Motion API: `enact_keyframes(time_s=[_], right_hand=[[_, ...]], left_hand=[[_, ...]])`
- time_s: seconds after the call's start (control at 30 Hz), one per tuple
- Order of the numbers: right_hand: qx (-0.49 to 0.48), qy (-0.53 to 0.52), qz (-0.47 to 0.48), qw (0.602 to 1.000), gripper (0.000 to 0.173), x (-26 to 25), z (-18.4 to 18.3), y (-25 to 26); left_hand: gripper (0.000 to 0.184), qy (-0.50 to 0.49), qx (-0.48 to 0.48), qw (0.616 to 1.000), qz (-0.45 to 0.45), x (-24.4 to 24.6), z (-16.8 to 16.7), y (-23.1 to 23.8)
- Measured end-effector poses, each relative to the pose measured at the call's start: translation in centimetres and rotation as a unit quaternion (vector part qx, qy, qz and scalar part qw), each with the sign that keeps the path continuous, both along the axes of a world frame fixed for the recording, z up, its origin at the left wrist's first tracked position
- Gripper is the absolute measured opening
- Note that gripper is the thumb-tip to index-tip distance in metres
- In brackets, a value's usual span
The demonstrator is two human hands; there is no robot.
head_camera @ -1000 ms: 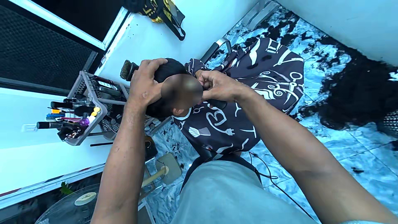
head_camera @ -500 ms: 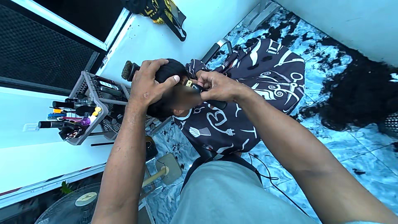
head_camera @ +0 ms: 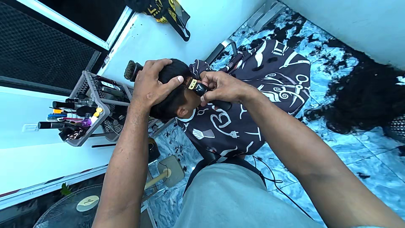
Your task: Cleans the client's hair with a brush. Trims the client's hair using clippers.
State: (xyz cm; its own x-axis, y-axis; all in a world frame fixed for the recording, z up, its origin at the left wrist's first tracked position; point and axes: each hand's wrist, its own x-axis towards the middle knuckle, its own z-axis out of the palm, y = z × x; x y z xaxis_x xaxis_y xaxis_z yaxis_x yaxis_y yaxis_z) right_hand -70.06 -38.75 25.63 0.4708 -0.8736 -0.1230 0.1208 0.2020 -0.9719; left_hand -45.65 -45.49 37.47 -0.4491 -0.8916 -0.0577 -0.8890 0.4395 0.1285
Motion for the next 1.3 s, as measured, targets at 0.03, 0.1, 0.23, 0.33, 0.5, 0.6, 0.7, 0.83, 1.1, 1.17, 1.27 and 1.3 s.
enact_keyframes(time_s=[0.03,0.1,0.23,0.33,0.5,0.6,0.7,0.83,1.1,1.17,1.27,1.3], right_hand=[[0.002,0.003,0.001,1.000,0.037,0.02,0.04,-0.02],[0.003,0.006,0.004,1.000,0.036,-0.03,0.04,-0.03],[0.004,0.000,0.000,1.000,0.036,-0.10,0.07,0.00],[0.007,-0.002,0.009,1.000,0.035,0.02,-0.01,0.01],[0.013,0.002,0.007,1.000,0.035,0.00,0.00,0.00],[0.007,-0.003,0.015,1.000,0.035,-0.02,-0.01,0.06],[0.002,-0.005,0.009,1.000,0.036,0.15,-0.18,0.06],[-0.010,0.007,0.015,1.000,0.037,0.19,-0.31,0.17],[-0.009,0.004,0.012,1.000,0.038,0.22,0.08,0.16],[-0.013,0.008,0.014,1.000,0.037,0.25,-0.06,0.21],[-0.016,0.007,0.013,1.000,0.036,0.17,-0.06,0.29],[-0.015,0.006,0.012,1.000,0.036,0.18,-0.05,0.27]], left_hand=[[0.075,0.000,0.000,1.000,0.001,0.01,-0.02,0.01],[0.075,0.000,-0.001,1.000,0.001,0.00,-0.09,-0.01],[0.074,0.001,0.000,1.000,0.001,0.03,-0.06,-0.03],[0.075,-0.002,0.001,1.000,0.001,0.01,-0.07,0.01],[0.074,0.000,-0.002,1.000,-0.001,0.08,-0.13,-0.01],[0.074,-0.002,-0.001,1.000,0.001,0.11,-0.07,0.01],[0.075,-0.003,-0.002,1.000,0.001,0.14,-0.12,0.05],[0.076,-0.006,0.000,1.000,0.001,0.14,-0.09,0.06],[0.075,-0.006,-0.003,1.000,-0.002,0.13,-0.05,0.20],[0.074,-0.003,-0.004,1.000,-0.004,0.17,-0.11,0.21],[0.074,0.000,-0.003,1.000,-0.003,0.18,-0.07,0.21],[0.074,0.000,-0.003,1.000,-0.002,0.17,-0.06,0.21]])
